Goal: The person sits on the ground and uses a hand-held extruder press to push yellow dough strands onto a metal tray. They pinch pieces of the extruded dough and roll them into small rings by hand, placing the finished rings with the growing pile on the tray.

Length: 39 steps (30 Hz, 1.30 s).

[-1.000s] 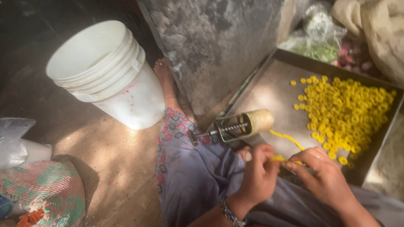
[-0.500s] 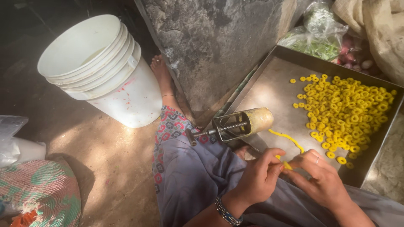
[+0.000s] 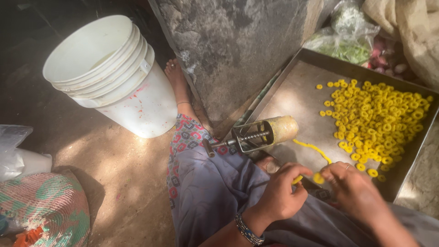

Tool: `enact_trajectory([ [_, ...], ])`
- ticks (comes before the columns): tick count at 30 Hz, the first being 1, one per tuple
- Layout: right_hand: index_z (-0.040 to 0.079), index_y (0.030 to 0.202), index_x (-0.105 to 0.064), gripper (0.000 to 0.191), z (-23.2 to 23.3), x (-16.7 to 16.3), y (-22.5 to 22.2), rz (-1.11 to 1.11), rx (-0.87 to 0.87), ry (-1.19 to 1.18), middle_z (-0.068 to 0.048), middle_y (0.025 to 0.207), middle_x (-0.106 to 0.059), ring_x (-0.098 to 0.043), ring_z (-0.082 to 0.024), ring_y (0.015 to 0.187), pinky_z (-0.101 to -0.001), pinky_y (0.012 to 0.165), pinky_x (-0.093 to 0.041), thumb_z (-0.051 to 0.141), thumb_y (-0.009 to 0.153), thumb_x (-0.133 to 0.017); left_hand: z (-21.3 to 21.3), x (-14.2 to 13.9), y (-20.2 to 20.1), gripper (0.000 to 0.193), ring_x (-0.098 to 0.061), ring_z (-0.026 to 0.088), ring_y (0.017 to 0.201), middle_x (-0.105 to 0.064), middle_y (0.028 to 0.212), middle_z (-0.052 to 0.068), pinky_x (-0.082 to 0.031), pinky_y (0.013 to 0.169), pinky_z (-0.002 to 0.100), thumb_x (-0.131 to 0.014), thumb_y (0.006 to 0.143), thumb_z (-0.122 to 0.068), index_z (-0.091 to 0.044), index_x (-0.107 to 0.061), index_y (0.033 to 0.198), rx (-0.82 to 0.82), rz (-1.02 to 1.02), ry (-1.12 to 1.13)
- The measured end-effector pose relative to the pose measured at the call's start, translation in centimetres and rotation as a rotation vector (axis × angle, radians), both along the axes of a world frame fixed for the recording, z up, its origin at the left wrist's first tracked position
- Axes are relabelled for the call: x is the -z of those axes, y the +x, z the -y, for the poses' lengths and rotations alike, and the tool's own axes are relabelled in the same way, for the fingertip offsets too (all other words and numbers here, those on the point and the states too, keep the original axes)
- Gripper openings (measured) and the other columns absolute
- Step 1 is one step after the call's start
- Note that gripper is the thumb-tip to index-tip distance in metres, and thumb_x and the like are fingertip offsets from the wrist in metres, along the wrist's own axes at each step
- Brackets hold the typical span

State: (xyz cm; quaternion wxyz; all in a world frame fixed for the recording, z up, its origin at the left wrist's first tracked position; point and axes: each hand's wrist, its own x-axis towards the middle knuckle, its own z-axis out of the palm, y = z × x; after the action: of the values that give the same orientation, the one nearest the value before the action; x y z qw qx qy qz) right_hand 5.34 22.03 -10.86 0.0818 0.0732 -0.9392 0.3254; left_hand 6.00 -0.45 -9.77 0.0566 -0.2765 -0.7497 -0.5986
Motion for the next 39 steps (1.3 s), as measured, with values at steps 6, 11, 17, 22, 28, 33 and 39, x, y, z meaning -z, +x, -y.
enact_trajectory([
  [6, 0.002, 0.126, -0.066, 0.041, -0.2, 0.0, -0.4, -0.116, 0.201, -0.336, -0.02, 0.12, -0.062, -0.062, -0.039, 0.102, -0.0446, 0.085, -0.052, 0.011, 0.086, -0.059, -0.6, 1.0, 0.7, 0.071, -0.06, 0.03, 0.108, -0.048, 0.138, 0.02, -0.055, 0.09, 0.038, -0.053, 0.081, 0.009, -0.005, -0.04, 0.15, -0.034, 0.11, 0.023],
  [11, 0.008, 0.106, -0.074, 0.023, 3.4, 0.8, 0.6, -0.127, -0.326, -0.18, -0.01, 0.11, -0.07, -0.067, -0.025, 0.099, -0.036, 0.08, -0.055, 0.008, 0.083, -0.071, -0.8, 1.4, 0.2, 0.075, -0.055, 0.041, 0.116, -0.049, 0.13, 0.026, -0.05, 0.096, 0.048, -0.055, 0.073, 0.016, 0.001, -0.035, 0.144, -0.156, -0.281, -0.009],
  [17, 0.01, 0.097, -0.075, 0.016, 0.7, 2.2, 0.0, -0.124, -0.08, -0.142, -0.005, 0.09, -0.074, -0.07, -0.02, 0.087, -0.0329, 0.078, -0.055, 0.016, 0.082, -0.075, -1.3, 2.0, -0.4, 0.033, -0.069, 0.026, 0.09, -0.067, 0.103, 0.012, -0.054, 0.081, 0.035, -0.058, 0.106, 0.0, -0.004, -0.045, 0.136, -0.064, 0.132, 0.171],
  [22, -0.002, 0.098, -0.076, 0.016, 1.0, 4.1, -1.3, 0.374, -0.088, -1.014, -0.013, 0.09, -0.07, -0.061, -0.021, 0.083, -0.0333, 0.076, -0.051, 0.011, 0.098, -0.066, -1.0, 1.9, -1.7, 0.016, -0.068, 0.029, 0.095, -0.067, 0.104, 0.016, -0.054, 0.082, 0.036, -0.061, 0.102, 0.004, -0.002, -0.057, 0.116, -0.221, -0.148, 0.073],
  [28, 0.009, 0.095, -0.072, 0.023, 1.7, 1.7, -0.8, -0.32, -0.217, -0.183, -0.006, 0.084, -0.067, -0.063, -0.023, 0.08, -0.0352, 0.074, -0.05, 0.014, 0.075, -0.081, -1.5, 1.5, -2.0, 0.019, -0.073, 0.022, 0.091, -0.073, 0.103, 0.015, -0.058, 0.077, 0.03, -0.059, 0.102, -0.001, 0.0, -0.059, 0.121, -0.087, 0.164, 0.168],
  [33, 0.006, 0.096, -0.069, 0.027, 3.1, -0.9, -0.2, -0.389, -0.288, -0.1, -0.009, 0.082, -0.063, -0.06, -0.03, 0.079, -0.041, 0.073, -0.049, 0.011, 0.074, -0.081, -0.8, 1.5, -1.5, 0.019, -0.075, 0.022, 0.088, -0.074, 0.097, 0.014, -0.058, 0.076, 0.031, -0.055, 0.102, -0.002, -0.001, -0.06, 0.121, -0.061, 0.194, 0.096],
  [39, 0.005, 0.091, -0.064, 0.022, 3.3, -2.3, 1.0, -0.432, -0.199, -0.1, -0.011, 0.082, -0.06, -0.058, -0.033, 0.079, -0.0422, 0.072, -0.048, 0.011, 0.079, -0.081, -0.3, 0.9, -0.9, 0.011, -0.069, 0.031, 0.103, -0.075, 0.099, 0.013, -0.048, 0.102, 0.042, -0.059, 0.099, -0.003, -0.003, -0.068, 0.106, -0.19, -0.09, -0.042],
])
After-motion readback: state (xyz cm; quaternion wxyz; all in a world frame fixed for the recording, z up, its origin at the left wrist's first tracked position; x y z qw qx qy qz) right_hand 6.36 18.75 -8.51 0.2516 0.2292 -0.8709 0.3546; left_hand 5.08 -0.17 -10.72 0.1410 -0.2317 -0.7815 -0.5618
